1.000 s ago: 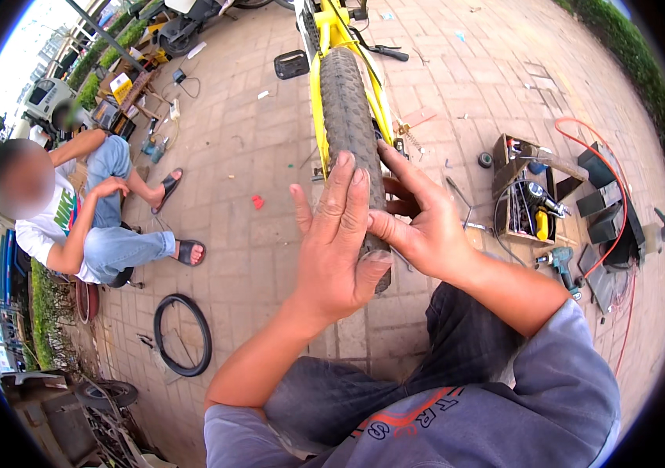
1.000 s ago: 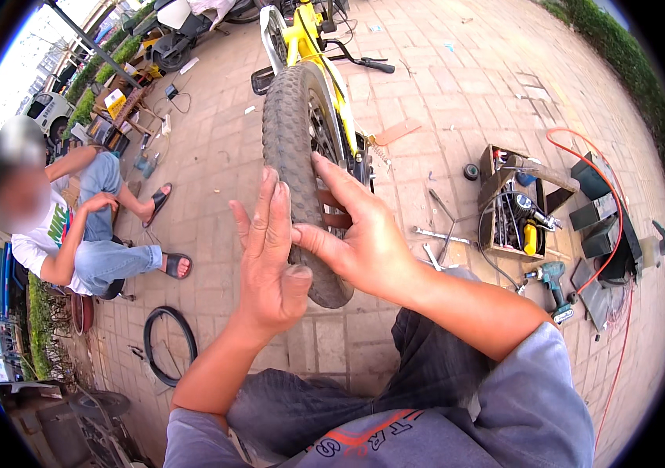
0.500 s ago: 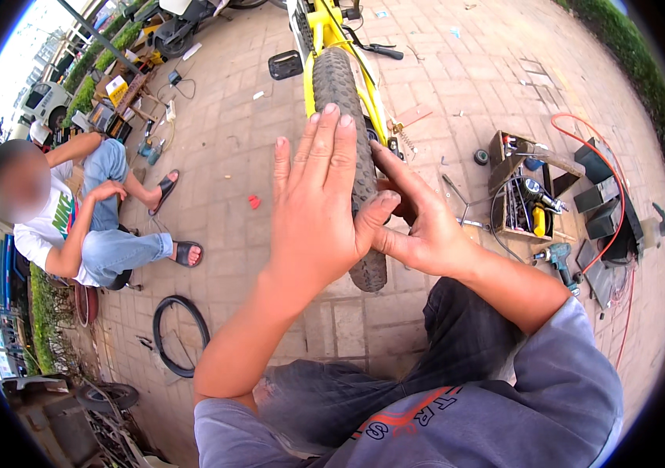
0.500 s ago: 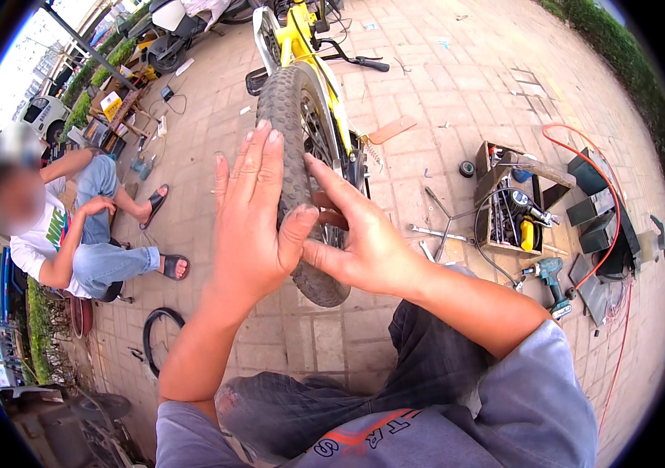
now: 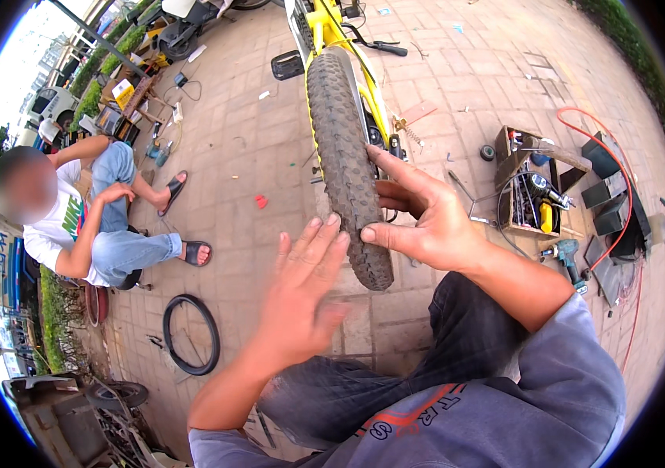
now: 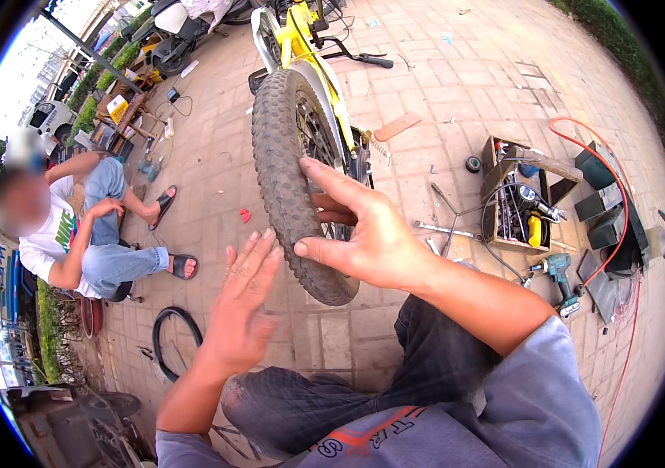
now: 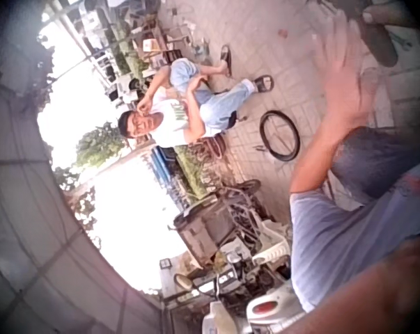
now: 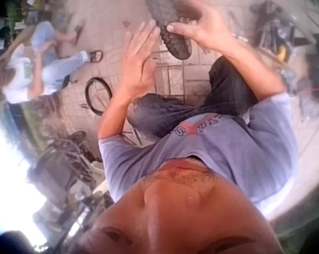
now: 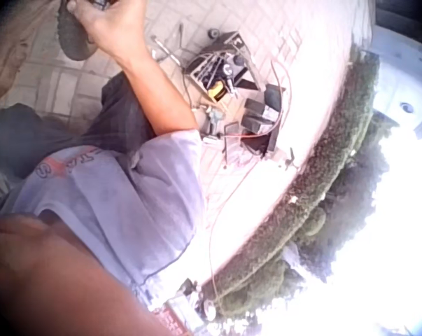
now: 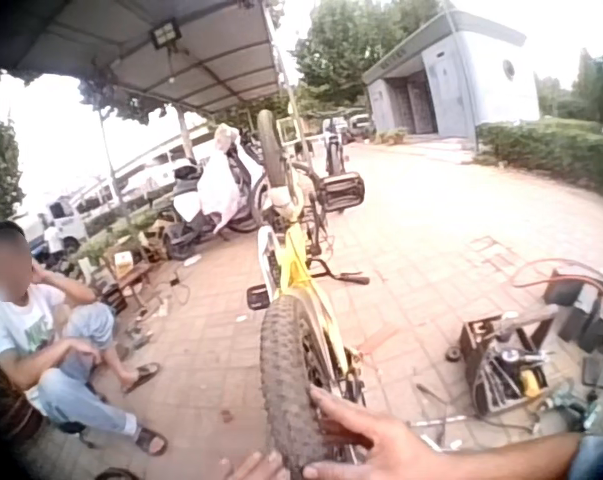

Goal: The person installs a rear wheel onto a yellow bicycle, aligns the tire with the frame, and tightens the axle nuts using a wrench. The person repeatedly checks wheel alignment and secures the wheel to the frame.

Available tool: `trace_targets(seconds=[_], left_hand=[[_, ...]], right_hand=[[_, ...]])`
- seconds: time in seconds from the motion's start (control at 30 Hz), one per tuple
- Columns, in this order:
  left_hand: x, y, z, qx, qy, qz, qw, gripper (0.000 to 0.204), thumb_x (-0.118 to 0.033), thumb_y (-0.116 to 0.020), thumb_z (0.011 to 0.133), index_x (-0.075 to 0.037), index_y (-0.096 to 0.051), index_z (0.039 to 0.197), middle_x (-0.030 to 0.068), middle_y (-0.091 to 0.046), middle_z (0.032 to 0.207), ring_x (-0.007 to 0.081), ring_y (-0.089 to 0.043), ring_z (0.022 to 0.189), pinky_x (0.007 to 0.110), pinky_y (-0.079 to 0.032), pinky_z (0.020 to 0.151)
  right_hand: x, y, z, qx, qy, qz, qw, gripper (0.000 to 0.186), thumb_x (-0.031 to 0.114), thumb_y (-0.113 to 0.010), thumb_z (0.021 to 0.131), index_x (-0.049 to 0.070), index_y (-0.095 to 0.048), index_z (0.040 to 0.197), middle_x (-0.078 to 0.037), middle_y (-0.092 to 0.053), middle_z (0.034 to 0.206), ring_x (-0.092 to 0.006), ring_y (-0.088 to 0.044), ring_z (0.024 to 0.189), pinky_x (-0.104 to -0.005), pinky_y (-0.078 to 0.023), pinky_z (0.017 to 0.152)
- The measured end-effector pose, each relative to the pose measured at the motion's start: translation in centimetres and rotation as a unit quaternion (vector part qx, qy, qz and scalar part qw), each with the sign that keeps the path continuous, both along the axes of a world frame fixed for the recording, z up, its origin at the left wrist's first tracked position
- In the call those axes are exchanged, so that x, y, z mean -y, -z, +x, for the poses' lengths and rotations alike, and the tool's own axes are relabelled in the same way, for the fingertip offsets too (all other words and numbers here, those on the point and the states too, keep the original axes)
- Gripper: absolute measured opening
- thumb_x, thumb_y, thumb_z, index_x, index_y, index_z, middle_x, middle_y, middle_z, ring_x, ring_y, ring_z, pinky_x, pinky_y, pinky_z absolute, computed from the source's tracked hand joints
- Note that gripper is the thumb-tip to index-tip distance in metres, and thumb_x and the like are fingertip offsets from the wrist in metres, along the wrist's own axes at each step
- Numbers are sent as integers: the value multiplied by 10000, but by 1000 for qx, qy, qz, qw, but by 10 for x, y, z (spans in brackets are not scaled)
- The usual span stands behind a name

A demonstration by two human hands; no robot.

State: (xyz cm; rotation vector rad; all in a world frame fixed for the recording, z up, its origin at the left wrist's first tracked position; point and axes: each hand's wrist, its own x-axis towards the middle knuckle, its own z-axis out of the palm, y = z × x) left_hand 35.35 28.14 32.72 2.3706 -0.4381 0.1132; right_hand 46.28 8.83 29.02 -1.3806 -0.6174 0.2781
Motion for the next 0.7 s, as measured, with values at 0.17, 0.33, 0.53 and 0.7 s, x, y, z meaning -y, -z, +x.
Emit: trace_targets(seconds=[0.17,0.33,0.53,0.7], left_hand=[[-22,16,3,-194,124,-755,613,720,-584,-178,940,-74,-287,1437,113,-222,1512,242,-187,1408,417,-60,1156],[-21,27,9,-198,165,-770,584,721,-594,-157,941,-91,-262,1447,85,-208,1519,232,-169,1412,414,-36,1160],[-18,30,10,-182,112,-756,619,813,-668,-167,903,-91,-145,1476,160,-226,1504,298,-156,1412,436,-9,1145],[-5,39,25,67,-18,-117,991,950,-667,-330,870,1,-5,1463,264,-244,1467,380,-215,1377,536,-24,1104]], right_hand=[[1,0,-2,12,10,-25,1000,844,74,-780,714,77,-324,1424,-124,-387,1413,-216,-518,1133,-355,-440,977],[0,5,-2,-1,12,-9,1000,854,92,-789,710,75,-322,1424,-114,-393,1409,-224,-512,1141,-360,-435,983],[-4,8,-1,-2,12,23,1000,854,92,-791,708,55,-322,1420,-133,-433,1371,-235,-516,1149,-367,-432,986],[-3,1,-3,9,24,-17,1000,858,89,-789,708,40,-313,1420,-136,-456,1343,-237,-525,1137,-367,-436,979]])
